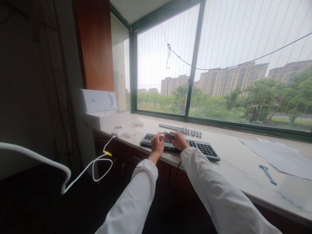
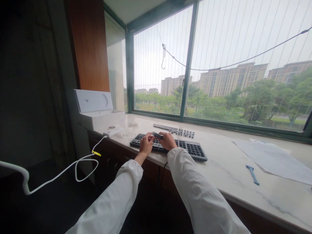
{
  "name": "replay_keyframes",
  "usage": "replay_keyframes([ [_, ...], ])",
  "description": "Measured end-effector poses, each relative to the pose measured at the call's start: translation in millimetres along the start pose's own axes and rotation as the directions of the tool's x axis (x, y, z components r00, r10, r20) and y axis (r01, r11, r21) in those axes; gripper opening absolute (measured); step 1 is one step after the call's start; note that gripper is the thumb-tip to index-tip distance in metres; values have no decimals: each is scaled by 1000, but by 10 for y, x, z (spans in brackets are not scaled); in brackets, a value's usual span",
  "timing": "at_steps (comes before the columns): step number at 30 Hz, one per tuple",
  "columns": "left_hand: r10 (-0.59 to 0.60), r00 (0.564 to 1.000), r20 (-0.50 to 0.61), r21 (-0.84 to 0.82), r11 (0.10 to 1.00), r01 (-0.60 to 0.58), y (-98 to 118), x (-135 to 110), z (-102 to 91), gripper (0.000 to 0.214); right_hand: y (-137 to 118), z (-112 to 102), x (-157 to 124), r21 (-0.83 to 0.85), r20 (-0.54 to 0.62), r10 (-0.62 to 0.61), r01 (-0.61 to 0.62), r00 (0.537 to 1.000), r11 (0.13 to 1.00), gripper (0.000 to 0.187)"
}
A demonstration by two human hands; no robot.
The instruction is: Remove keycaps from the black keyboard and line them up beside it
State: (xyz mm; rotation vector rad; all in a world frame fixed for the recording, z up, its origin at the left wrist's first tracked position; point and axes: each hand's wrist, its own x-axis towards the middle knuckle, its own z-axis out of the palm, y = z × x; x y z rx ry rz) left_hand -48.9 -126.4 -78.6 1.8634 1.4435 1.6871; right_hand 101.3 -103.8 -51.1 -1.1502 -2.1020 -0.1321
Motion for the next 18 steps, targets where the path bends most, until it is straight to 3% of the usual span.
replay_keyframes([
  [8,-14,1000,-19,-30,999,13,9,-11,-5,14,-19,2,-7,9,-9,4,-4,1000,1000,25],
  [18,9,1000,-30,-71,997,-11,-16,-16,-6,13,-95,-58,-12,84,-106,115,-106,988,991,26],
])
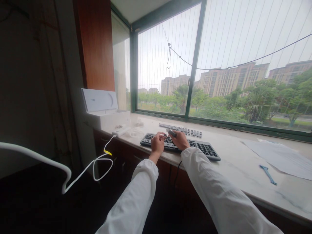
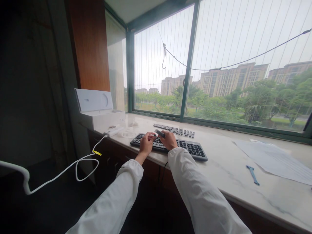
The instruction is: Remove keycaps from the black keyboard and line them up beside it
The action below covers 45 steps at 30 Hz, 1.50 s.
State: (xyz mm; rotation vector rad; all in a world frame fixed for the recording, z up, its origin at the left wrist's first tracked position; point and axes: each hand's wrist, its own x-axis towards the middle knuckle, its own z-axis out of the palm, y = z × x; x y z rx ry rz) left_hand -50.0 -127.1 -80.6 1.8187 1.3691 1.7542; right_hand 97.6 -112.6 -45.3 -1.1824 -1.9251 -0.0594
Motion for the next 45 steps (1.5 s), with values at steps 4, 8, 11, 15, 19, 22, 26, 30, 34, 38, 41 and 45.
replay_keyframes([
  [4,12,1000,-2,-15,1000,-12,21,-3,-6,12,-2,-8,0,31,-73,11,-9,997,999,27],
  [8,-9,1000,-4,-27,1000,9,46,-11,-5,11,16,-147,56,-59,-99,14,-20,995,998,28],
  [11,-36,999,-1,-10,999,36,68,-21,-4,12,80,-422,118,-293,-23,-5,-2,1000,956,26],
  [15,-55,998,17,21,998,55,93,-28,-1,13,324,-869,108,-561,123,-12,80,992,824,28],
  [19,-57,998,24,39,998,56,60,-21,16,17,733,-1107,-105,-649,20,100,-63,995,759,31],
  [22,-66,997,49,10,998,65,4,-5,20,20,994,-1133,-281,-639,-74,214,-211,974,739,27],
  [26,-81,980,180,15,997,80,-11,66,-19,18,1087,-1111,-330,-607,-86,234,-237,969,758,23],
  [30,-99,954,282,66,994,83,69,311,-14,18,993,-1056,-268,-607,-33,226,-200,973,769,24],
  [34,-119,942,315,224,973,49,113,737,193,19,945,-979,-251,-606,13,224,-171,974,777,25],
  [38,-201,898,392,412,911,24,4,1144,572,20,980,-940,-261,-600,41,232,-162,972,783,24],
  [41,-243,850,468,525,850,-46,-140,1368,855,21,1006,-936,-257,-604,51,241,-162,969,780,22],
  [45,-264,822,505,569,818,-87,-312,1576,1142,17,1004,-935,-233,-610,85,224,-127,971,782,23],
])
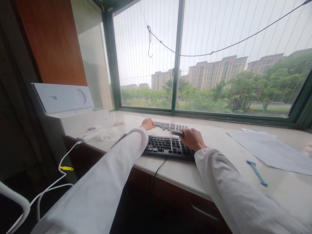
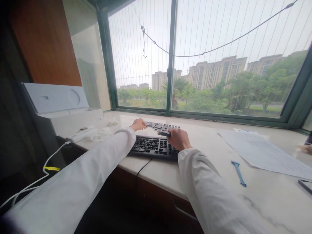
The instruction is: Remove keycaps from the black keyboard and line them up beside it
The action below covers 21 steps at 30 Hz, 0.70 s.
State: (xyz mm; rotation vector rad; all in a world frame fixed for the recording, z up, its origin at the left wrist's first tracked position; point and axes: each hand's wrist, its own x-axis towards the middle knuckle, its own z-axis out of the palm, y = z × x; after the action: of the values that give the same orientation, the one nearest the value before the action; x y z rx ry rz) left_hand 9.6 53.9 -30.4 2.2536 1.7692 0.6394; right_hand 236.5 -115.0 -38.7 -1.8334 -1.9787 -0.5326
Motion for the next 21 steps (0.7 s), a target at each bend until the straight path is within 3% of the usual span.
replay_keyframes([
  [10,49,999,9,135,990,-50,53,457,275,20,-8,1,28,9,10,-47,47,999,999,20],
  [17,72,997,-16,176,982,-68,76,536,367,31,-12,22,28,27,7,-48,48,999,998,28],
  [21,117,993,-16,185,976,-112,87,533,355,26,-11,30,28,33,14,-36,35,999,999,32],
])
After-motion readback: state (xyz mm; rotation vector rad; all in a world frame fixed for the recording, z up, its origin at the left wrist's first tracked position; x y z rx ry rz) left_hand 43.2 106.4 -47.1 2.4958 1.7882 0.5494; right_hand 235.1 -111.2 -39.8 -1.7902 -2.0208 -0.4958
